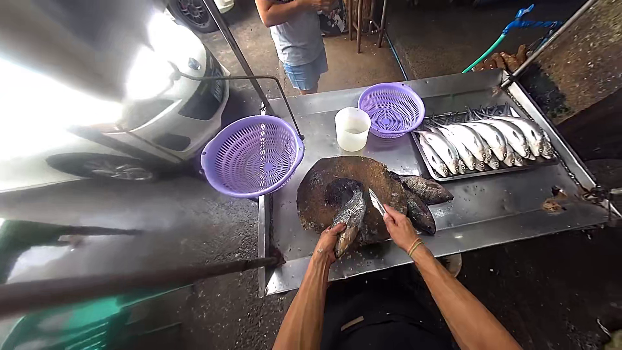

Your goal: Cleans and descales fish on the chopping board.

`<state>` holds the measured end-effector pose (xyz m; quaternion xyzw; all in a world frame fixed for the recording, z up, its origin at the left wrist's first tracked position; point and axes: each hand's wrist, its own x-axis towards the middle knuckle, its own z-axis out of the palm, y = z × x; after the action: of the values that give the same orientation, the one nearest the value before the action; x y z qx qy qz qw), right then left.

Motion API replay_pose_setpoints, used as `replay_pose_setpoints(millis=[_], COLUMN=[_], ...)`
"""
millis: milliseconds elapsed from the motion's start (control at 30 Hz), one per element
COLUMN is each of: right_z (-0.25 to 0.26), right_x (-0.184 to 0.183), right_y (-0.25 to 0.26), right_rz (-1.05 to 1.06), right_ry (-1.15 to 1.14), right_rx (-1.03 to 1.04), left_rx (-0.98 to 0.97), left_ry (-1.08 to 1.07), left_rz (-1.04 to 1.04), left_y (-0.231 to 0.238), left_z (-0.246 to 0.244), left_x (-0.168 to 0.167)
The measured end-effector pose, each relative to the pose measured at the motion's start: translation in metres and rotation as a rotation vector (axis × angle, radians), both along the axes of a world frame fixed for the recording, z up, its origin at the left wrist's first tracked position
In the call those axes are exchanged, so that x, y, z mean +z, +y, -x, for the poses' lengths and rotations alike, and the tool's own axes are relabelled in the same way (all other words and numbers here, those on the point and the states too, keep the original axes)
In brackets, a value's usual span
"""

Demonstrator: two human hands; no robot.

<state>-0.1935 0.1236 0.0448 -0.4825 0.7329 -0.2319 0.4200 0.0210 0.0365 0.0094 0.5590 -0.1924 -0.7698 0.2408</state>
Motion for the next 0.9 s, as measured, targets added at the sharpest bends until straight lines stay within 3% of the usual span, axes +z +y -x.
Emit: replay_pose_setpoints(millis=[67,167,233,300,433,500,567,667,767,900], right_z=[-0.024,-0.002,0.003,-0.023,-0.012,-0.003,-0.029,-0.079,-0.054,-0.051], right_x=[-0.006,0.016,0.013,0.004,0.027,0.029,0.017,0.011,0.021,0.001], right_y=[0.012,0.015,0.000,0.001,0.021,0.006,0.000,0.040,0.048,0.010], right_rz=[0.018,-0.064,-0.042,-0.014,-0.073,-0.012,0.095,0.091,-0.070,0.097], right_ry=[-0.025,0.004,0.000,-0.019,0.013,0.019,-0.003,0.043,0.054,-0.021], right_rx=[-0.015,0.170,0.039,-0.057,0.164,-0.011,-0.219,-0.129,0.064,-0.258], left_rx=[0.000,-0.079,-0.087,-0.032,-0.002,-0.011,0.042,0.160,0.182,0.170], left_ry=[-0.006,-0.047,-0.032,-0.014,-0.004,0.024,0.058,0.115,0.091,0.087], left_rz=[0.012,0.050,0.044,0.037,0.042,0.032,-0.006,-0.076,-0.013,0.022], left_y=[-0.006,-0.013,-0.011,-0.013,-0.026,-0.028,-0.025,-0.023,-0.036,-0.046], left_z=[-0.001,-0.011,-0.004,0.007,0.004,0.012,0.029,0.037,0.031,0.047], left_x=[0.001,0.004,0.005,0.004,0.000,0.001,0.008,0.018,0.014,0.027])
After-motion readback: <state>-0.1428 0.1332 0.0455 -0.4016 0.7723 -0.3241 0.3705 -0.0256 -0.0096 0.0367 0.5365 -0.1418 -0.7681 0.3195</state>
